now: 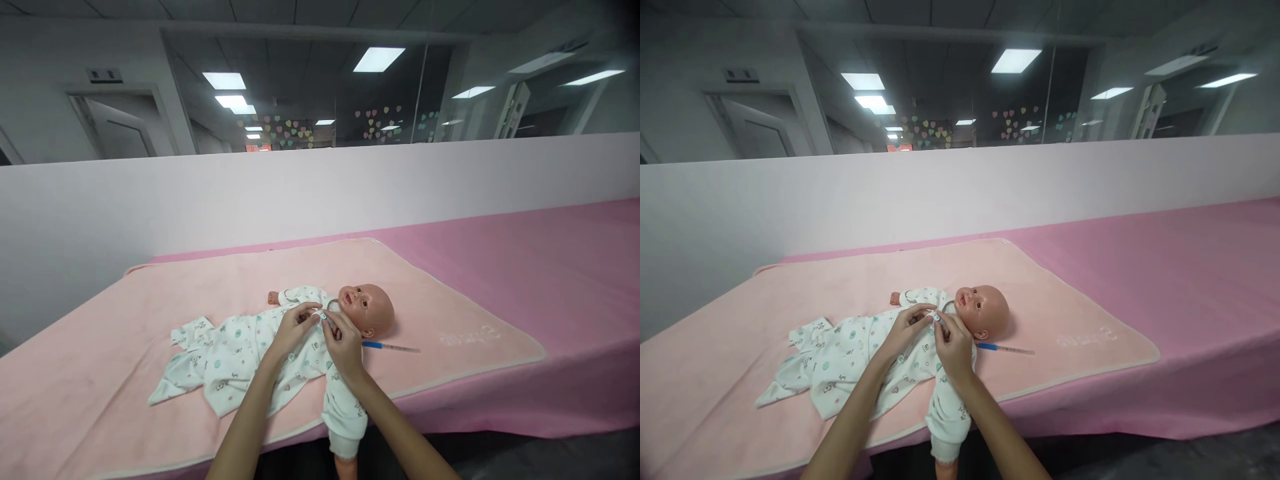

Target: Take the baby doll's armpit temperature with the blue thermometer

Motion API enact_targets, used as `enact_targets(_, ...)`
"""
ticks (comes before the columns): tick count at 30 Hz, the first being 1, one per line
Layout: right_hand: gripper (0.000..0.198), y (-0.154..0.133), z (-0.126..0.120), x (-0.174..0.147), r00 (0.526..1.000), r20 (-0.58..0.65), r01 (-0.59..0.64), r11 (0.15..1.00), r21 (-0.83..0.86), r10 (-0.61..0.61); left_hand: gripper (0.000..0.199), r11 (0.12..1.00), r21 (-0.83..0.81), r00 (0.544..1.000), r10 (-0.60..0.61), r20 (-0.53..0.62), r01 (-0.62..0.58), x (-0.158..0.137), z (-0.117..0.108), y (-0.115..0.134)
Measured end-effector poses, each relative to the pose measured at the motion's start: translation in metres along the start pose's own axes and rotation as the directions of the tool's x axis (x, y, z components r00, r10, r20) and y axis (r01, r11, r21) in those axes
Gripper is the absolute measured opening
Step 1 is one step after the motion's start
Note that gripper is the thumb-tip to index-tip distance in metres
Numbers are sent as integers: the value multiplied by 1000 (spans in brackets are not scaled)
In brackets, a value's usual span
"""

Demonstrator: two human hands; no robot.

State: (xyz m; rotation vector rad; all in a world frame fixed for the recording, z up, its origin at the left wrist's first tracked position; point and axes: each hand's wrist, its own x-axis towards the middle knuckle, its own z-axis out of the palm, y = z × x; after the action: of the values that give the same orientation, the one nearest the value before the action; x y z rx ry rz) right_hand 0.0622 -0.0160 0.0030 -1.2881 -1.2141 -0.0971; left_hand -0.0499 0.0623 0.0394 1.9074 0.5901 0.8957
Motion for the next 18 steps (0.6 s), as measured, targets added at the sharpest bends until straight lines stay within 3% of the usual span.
enact_targets(10,24,5,-3,-1,999,22,-32,999,26,31,29,1000,15,1000,-6,-2,6,-3,4,8)
enact_targets(14,26,8,-3,-1,997,14,-80,996,47,80,39,994,105,1000,-19,15,18,-10,7,18)
enact_targets(18,24,9,-5,-2,995,15,-95,992,77,95,47,996,85,1000,-1,21,-1,-24,0,22)
